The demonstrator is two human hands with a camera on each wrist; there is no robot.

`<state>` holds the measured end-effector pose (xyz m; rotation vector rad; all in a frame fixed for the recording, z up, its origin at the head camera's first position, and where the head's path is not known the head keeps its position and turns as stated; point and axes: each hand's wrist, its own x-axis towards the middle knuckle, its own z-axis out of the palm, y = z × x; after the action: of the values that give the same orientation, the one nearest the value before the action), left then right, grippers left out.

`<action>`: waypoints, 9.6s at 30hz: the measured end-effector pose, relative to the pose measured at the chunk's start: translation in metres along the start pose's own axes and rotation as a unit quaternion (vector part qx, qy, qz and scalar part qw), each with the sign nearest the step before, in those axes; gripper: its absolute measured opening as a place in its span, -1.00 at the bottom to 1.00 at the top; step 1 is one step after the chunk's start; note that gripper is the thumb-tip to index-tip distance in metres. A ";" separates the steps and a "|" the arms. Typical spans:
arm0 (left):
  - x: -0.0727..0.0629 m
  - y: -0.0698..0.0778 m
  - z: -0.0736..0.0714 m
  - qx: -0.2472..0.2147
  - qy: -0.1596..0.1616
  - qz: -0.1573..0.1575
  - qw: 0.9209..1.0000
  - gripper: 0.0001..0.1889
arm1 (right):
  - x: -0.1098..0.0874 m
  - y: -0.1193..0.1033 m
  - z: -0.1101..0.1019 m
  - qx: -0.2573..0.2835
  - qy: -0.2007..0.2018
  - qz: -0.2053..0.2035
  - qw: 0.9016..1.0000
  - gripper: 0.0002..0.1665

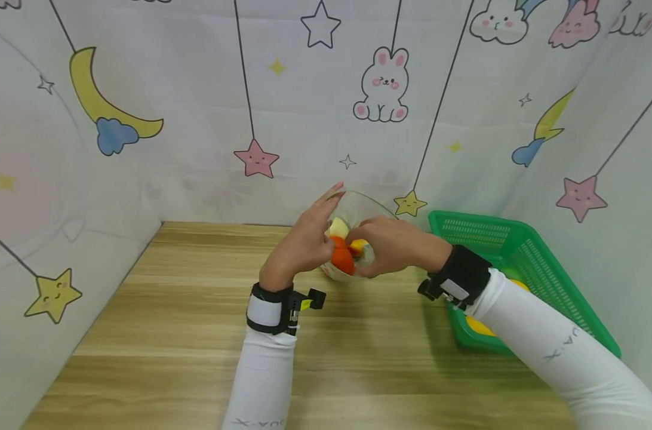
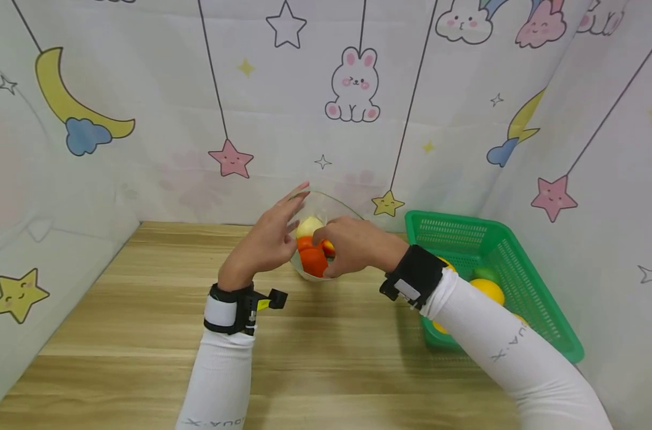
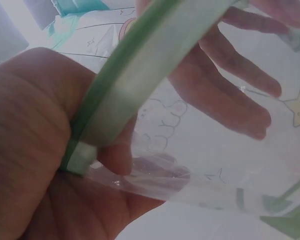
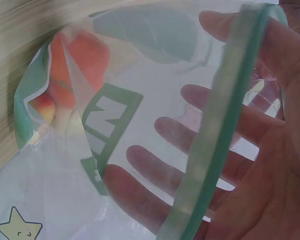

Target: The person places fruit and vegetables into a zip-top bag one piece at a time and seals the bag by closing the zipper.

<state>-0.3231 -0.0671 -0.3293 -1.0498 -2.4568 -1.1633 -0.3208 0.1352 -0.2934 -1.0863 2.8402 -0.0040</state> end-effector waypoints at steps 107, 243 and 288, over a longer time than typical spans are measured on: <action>0.002 0.001 0.000 -0.005 0.003 -0.010 1.000 -0.16 | -0.083 0.212 0.025 0.189 -0.113 0.255 0.942 -0.11; 0.003 0.002 -0.001 -0.003 0.002 -0.012 1.000 -0.16 | -0.075 0.148 -0.037 0.101 0.178 0.229 0.952 -0.50; 0.003 0.000 0.001 0.013 0.012 -0.010 1.000 -0.15 | -0.030 -0.017 -0.054 0.112 0.246 -0.104 0.957 -0.53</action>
<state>-0.3252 -0.0650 -0.3284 -1.0022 -2.4624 -1.1408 -0.2927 0.1405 -0.2360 -1.4966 3.0039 -0.6893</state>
